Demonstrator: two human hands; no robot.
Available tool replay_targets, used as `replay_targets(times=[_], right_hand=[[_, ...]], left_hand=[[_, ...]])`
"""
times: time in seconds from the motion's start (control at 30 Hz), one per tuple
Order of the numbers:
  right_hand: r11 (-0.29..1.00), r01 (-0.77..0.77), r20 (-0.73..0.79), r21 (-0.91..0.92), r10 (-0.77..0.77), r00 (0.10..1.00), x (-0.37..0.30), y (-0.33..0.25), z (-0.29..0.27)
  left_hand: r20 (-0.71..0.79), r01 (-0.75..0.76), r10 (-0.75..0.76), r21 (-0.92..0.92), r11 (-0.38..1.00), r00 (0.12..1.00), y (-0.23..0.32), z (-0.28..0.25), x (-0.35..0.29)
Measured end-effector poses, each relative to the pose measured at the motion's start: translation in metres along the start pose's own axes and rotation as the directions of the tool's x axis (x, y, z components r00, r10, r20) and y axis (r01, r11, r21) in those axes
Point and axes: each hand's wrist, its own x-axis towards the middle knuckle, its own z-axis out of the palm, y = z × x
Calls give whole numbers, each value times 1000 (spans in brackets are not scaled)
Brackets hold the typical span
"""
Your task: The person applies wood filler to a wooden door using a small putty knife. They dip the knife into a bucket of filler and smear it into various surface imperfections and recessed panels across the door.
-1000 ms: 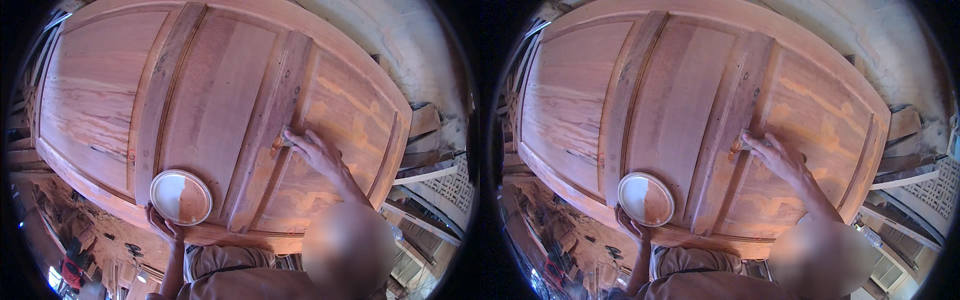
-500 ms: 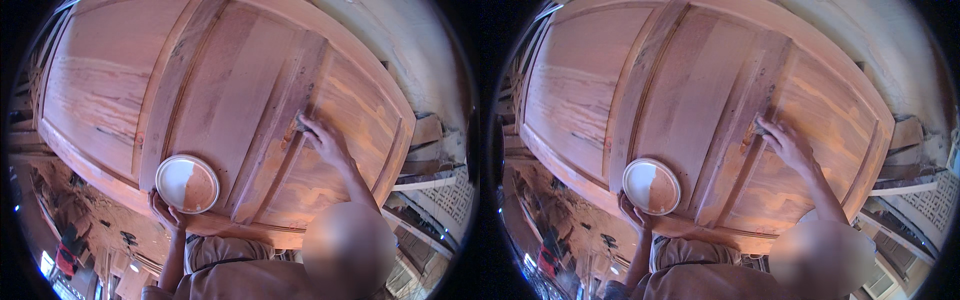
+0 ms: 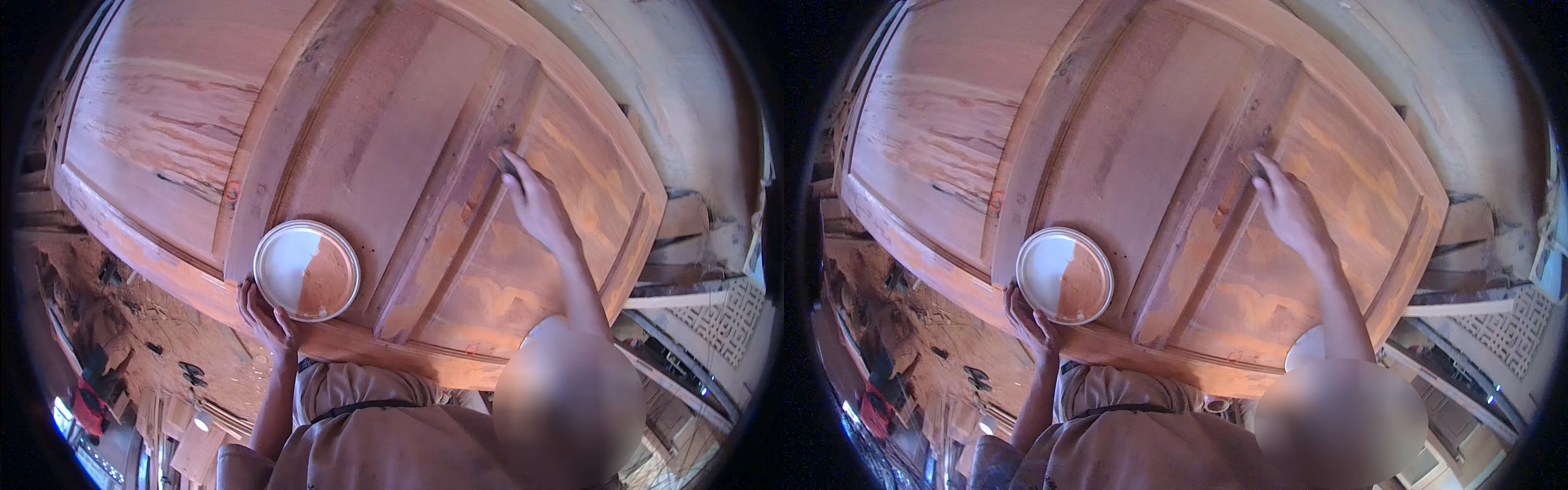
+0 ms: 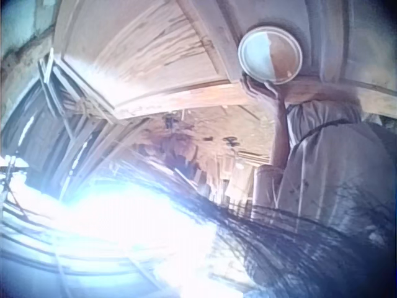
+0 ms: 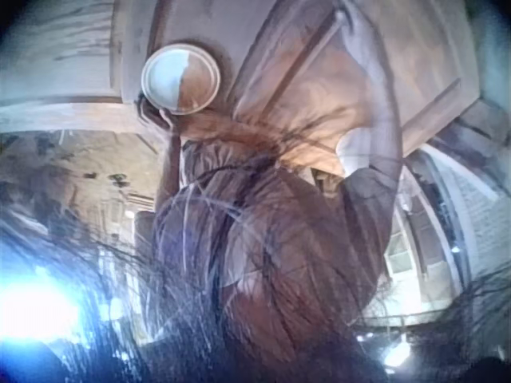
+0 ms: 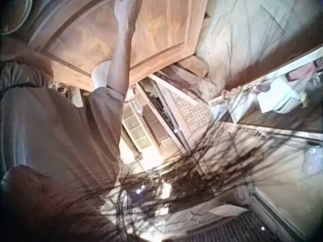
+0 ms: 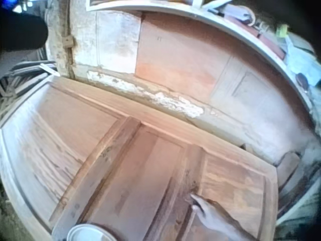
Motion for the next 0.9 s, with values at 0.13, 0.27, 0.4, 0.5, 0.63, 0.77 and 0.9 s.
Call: replay_targets(times=[0.13, 0.27, 0.4, 0.5, 0.63, 0.77, 0.9], right_hand=[[913, -394, 223, -108, 408, 885, 23, -58, 10], [862, -501, 152, -79, 507, 848, 9, -67, 32], [823, -558, 246, -108, 565, 787, -16, -90, 35], [841, -527, 230, -119, 540, 810, -41, -101, 40], [868, -487, 314, -102, 492, 812, -69, -103, 43], [958, -272, 317, 90, 231, 920, -94, -78, 28], [947, -294, 205, 132, 264, 943, -65, -56, -11]], left_hand=[[-17, 7, -7, 7, 1000, 1000, -4, 0, -4], [-16, 1, -1, 14, 1000, 1000, -4, 2, -3], [-26, -20, 20, 30, 999, 999, -6, -1, -4], [-5, -32, 32, 28, 999, 999, -3, -2, -2], [-44, -18, 19, 10, 1000, 999, -3, 2, -2], [-67, -12, 10, -17, 1000, 998, -5, 1, -3], [-81, -12, 13, 11, 1000, 997, -7, 5, -2]])
